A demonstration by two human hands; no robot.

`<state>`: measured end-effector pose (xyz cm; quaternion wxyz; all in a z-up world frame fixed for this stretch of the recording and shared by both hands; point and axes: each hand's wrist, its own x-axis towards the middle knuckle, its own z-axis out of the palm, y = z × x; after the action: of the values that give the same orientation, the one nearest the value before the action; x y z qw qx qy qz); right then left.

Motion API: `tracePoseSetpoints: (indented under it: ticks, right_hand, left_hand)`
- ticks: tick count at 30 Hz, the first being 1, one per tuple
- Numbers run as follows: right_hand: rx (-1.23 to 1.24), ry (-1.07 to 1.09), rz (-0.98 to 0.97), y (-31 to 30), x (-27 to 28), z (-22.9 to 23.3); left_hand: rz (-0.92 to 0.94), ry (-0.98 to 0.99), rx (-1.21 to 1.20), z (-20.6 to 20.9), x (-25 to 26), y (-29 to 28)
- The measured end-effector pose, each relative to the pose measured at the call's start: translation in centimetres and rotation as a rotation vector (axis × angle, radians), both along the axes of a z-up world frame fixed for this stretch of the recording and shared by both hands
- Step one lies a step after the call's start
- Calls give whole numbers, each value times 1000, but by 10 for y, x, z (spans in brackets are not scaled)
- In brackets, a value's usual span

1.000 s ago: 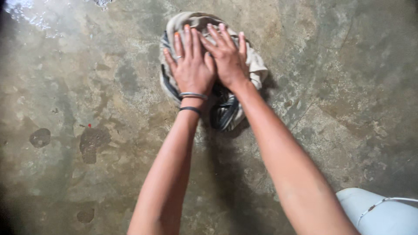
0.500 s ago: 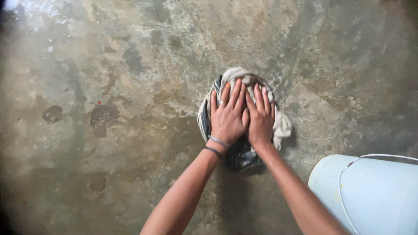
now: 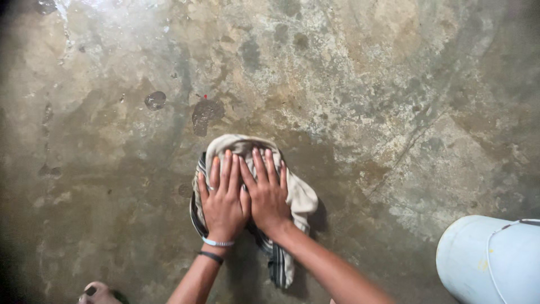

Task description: The person wrings out a cloth in a bucket of water and then wipes the floor and stairs by hand.

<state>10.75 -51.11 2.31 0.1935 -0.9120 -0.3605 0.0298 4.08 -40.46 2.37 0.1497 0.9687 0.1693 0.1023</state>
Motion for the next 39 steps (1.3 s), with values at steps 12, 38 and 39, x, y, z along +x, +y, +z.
tracePoseSetpoints:
  ticks: [12, 38, 39]
  right_hand:
    - [-83, -129, -176, -27, 200, -35]
    - [72, -37, -1, 206, -67, -34]
    - [95, -55, 48, 228, -59, -36]
  left_hand:
    - [-47, -98, -15, -42, 219, -23]
    - [68, -31, 46, -4, -66, 200]
    - [107, -44, 40, -5, -65, 217]
